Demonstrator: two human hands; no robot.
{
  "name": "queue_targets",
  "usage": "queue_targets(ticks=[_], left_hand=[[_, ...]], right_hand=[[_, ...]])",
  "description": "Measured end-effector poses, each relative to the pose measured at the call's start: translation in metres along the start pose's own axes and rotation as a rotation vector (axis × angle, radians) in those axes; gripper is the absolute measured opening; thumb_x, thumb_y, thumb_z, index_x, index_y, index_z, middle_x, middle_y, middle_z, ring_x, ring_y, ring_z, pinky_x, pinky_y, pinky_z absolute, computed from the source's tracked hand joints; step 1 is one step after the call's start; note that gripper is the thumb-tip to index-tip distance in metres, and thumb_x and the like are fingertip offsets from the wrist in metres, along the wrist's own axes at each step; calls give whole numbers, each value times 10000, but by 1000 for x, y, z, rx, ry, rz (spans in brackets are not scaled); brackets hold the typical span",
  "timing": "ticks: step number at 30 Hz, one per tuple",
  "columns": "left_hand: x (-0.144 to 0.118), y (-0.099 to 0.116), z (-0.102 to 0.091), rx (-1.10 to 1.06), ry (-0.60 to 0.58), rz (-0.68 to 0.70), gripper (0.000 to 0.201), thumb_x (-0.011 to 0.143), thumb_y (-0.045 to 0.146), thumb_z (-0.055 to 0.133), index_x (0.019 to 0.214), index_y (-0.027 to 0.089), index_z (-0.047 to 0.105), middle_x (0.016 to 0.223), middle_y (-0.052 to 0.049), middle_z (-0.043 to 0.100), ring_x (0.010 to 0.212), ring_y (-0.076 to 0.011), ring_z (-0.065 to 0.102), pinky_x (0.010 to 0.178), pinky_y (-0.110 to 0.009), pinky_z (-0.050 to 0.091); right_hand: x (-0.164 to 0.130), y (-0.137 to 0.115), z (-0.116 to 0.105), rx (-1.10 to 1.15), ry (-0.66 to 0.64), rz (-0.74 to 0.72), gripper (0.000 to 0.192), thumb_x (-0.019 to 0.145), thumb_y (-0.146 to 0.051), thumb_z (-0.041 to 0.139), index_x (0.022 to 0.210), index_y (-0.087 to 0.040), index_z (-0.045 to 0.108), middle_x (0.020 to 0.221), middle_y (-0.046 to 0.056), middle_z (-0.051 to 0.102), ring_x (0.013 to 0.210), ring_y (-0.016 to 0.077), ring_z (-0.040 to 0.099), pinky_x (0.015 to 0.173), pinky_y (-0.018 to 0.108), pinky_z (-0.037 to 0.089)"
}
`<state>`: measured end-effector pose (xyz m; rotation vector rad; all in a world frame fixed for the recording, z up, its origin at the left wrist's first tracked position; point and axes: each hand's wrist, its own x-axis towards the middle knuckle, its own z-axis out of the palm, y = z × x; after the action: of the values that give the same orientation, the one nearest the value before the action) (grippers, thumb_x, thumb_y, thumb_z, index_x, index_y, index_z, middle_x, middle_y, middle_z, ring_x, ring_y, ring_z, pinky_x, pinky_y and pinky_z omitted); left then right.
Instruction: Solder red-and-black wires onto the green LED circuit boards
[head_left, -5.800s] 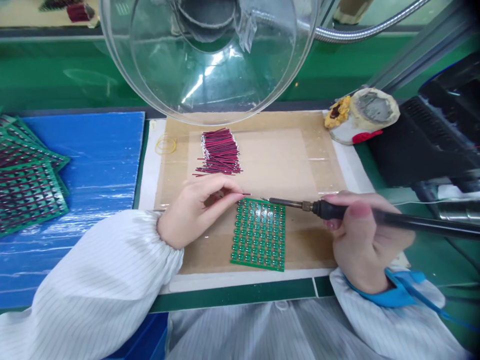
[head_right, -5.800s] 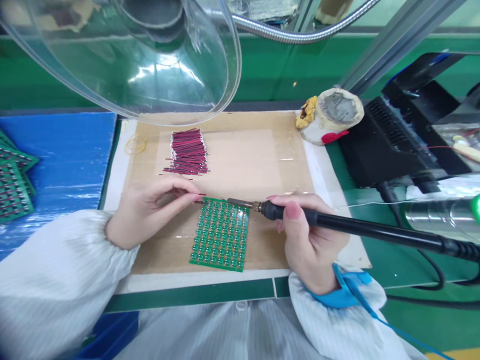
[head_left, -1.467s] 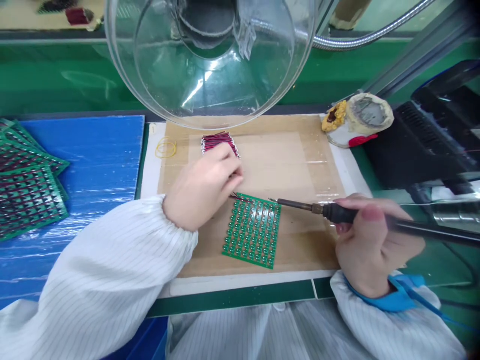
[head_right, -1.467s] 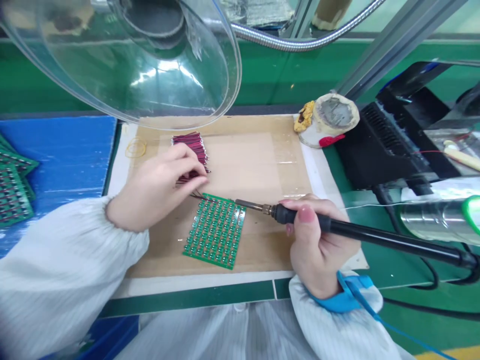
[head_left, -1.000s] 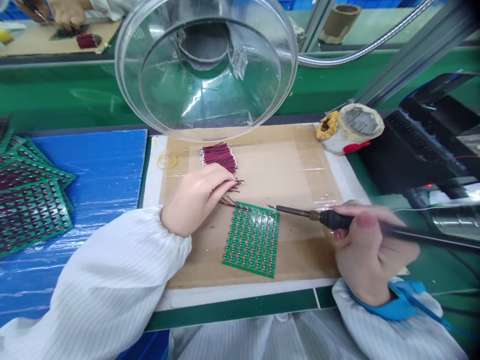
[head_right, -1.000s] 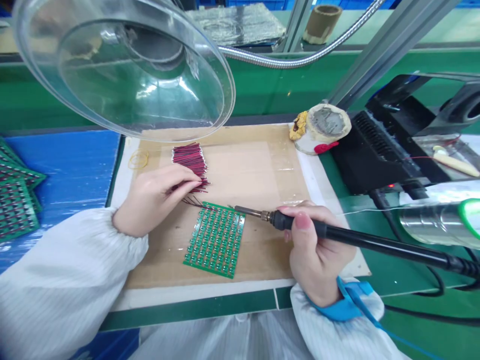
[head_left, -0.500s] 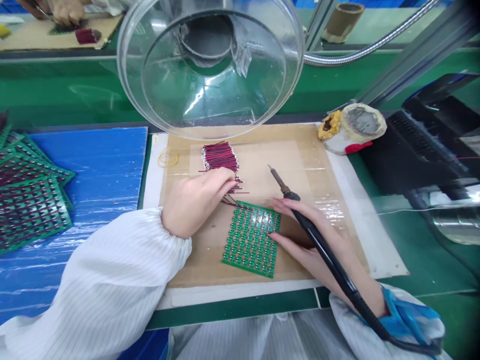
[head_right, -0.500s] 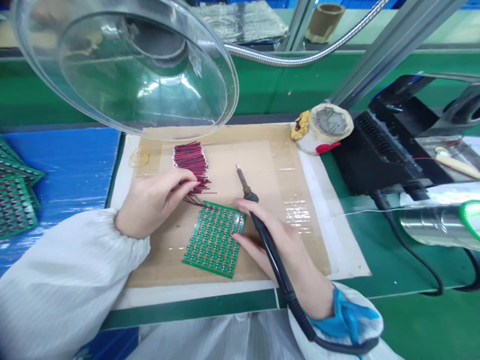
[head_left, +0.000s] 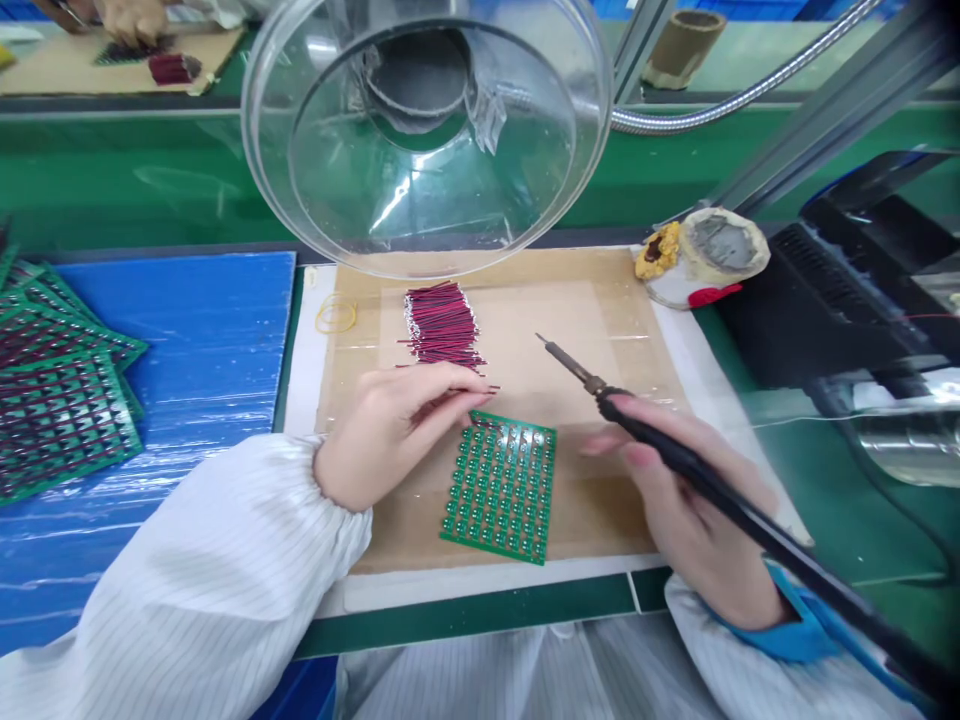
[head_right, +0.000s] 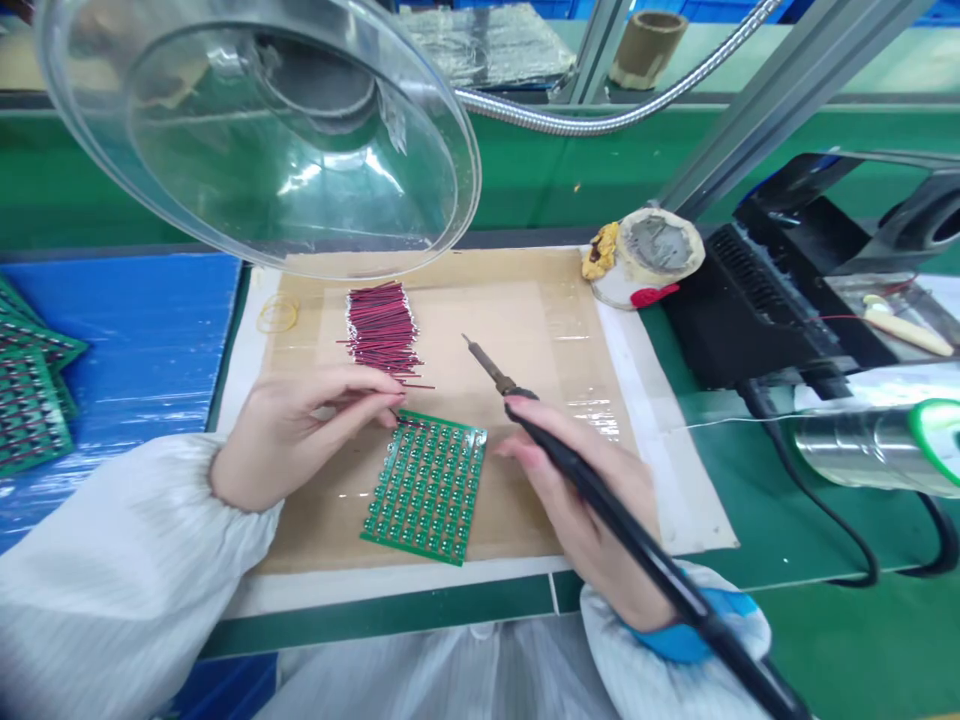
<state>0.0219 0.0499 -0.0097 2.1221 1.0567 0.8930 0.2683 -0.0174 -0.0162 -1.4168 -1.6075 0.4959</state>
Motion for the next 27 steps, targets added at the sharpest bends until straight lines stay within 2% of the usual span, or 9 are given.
queue_targets(ticks=[2,4,7,10,16,22,27], left_hand=[[0,0,3,53,-33,89,96,923,171,591,990,185,658,931,8,700,859,-85,656,829,-201,529],[0,-1,6,90,-84,158,118,932,150,564,1011,167,650,987,-24,684,944,-109,629,874,-228,511],[-2,-3,12,127,-128,190,129,948,153,533,1038,158,627,1011,-44,672,963,-125,609,893,-250,492],[-2,-3,15,121,-167,173,115,963,160,502,1001,152,610,985,-43,658,928,-129,584,873,-262,476],[2,0,19,205,-205,152,140,952,199,508,892,157,627,951,-44,607,971,-191,496,922,-369,405],[1,1,21,205,-198,108,137,937,200,520,878,156,636,980,-49,575,989,-195,481,902,-362,402],[-1,3,22,209,-190,89,150,942,208,506,876,153,629,971,-46,573,997,-203,485,897,-376,408]], right_hand=[[1,2,-3,-34,139,14,334,852,-286,631,1183,-330,636,993,10,714,855,214,691,801,390,581],[1,6,-3,-27,283,41,264,845,-305,637,1105,-328,677,1024,25,701,802,228,675,700,393,556],[1,11,0,113,331,48,157,887,-322,569,927,-279,715,871,22,696,582,160,595,477,319,446],[-1,13,4,162,289,35,164,889,-303,561,831,-236,699,775,2,675,482,105,516,393,262,371],[-4,16,4,148,141,-46,113,868,-243,583,849,-247,695,694,-15,648,532,125,558,474,277,442],[-3,14,1,96,33,-20,115,869,-236,585,901,-258,694,693,-18,642,519,120,539,494,285,463],[-3,12,1,82,25,-50,111,872,-216,585,907,-246,686,685,-34,624,507,93,510,519,268,469]])
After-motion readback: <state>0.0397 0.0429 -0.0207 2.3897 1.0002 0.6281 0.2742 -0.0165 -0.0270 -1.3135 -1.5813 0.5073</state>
